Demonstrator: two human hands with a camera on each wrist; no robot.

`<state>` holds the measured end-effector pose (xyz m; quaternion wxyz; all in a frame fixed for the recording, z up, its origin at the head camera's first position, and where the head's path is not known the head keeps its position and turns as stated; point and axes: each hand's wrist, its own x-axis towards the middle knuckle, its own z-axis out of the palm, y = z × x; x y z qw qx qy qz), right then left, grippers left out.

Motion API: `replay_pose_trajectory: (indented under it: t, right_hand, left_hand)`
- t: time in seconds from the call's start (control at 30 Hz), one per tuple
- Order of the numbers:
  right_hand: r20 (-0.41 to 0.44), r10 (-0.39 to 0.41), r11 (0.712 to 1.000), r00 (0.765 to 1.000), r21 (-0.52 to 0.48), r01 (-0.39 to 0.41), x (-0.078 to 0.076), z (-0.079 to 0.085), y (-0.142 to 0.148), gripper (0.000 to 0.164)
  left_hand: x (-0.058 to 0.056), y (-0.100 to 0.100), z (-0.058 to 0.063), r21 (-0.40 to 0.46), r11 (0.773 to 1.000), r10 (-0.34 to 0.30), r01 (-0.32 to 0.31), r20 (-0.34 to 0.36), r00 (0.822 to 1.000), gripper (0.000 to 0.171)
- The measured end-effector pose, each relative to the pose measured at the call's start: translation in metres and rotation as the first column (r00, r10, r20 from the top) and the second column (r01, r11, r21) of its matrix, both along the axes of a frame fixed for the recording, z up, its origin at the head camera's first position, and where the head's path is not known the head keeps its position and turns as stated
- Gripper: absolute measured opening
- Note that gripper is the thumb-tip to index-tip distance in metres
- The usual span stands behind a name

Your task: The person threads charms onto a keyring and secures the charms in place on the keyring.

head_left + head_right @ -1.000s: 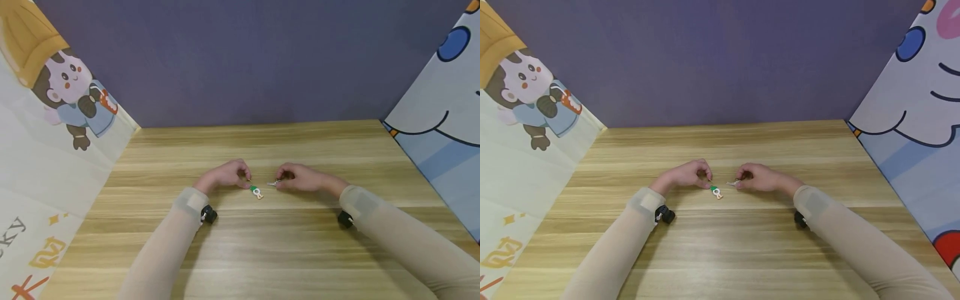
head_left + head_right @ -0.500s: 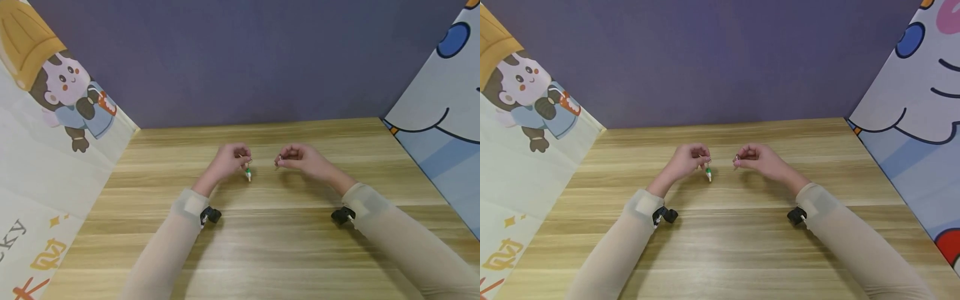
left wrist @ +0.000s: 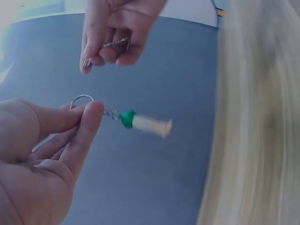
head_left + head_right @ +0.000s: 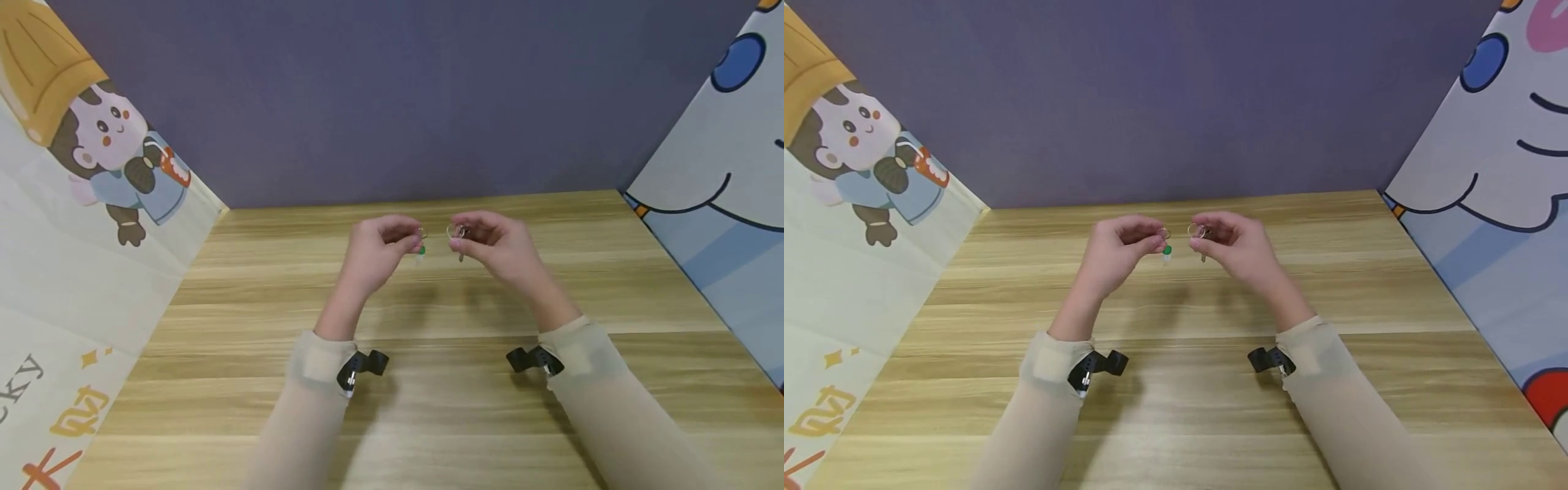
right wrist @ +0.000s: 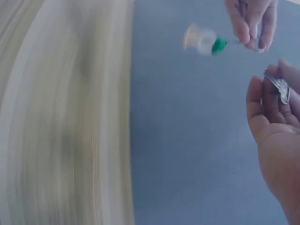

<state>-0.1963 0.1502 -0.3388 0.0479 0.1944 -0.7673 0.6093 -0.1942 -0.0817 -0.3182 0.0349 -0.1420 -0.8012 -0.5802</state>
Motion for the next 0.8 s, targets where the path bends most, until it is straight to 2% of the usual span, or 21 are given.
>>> replay_pose_trajectory:
  t: [0.13,0.23,0.33,0.47,0.63,0.8]
  right_hand:
    - [-0.062,-0.022,0.999,0.998,-0.036,0.020,0.011,0.001,-0.010,0.033]
    - [-0.059,-0.031,0.998,0.998,-0.047,0.028,0.019,0.001,-0.014,0.033]
    - [-0.072,-0.021,0.999,0.997,-0.046,0.017,0.025,0.000,-0.016,0.033]
    - [-0.086,0.007,0.998,0.996,-0.058,-0.012,0.029,-0.003,-0.017,0.035]
    - [-0.010,-0.010,0.989,1.000,-0.146,0.009,0.030,-0.005,-0.019,0.038]
    - [0.025,-0.025,0.971,0.999,-0.237,0.030,0.032,-0.004,-0.019,0.028]
  left_hand:
    - [0.015,0.006,0.003,0.003,0.998,0.055,-0.055,-0.050,0.997,0.011]
    - [0.024,0.008,0.004,-0.046,0.993,0.099,-0.105,-0.119,0.988,0.008]
    - [0.029,0.009,0.003,-0.047,0.991,0.119,-0.127,-0.151,0.981,0.010]
    - [0.032,0.009,0.000,-0.026,0.993,0.112,-0.118,-0.161,0.981,0.011]
    - [0.033,0.009,-0.004,-0.026,0.993,0.109,-0.116,-0.193,0.975,0.010]
    - [0.035,0.010,-0.003,-0.005,0.992,0.126,-0.130,-0.213,0.969,0.009]
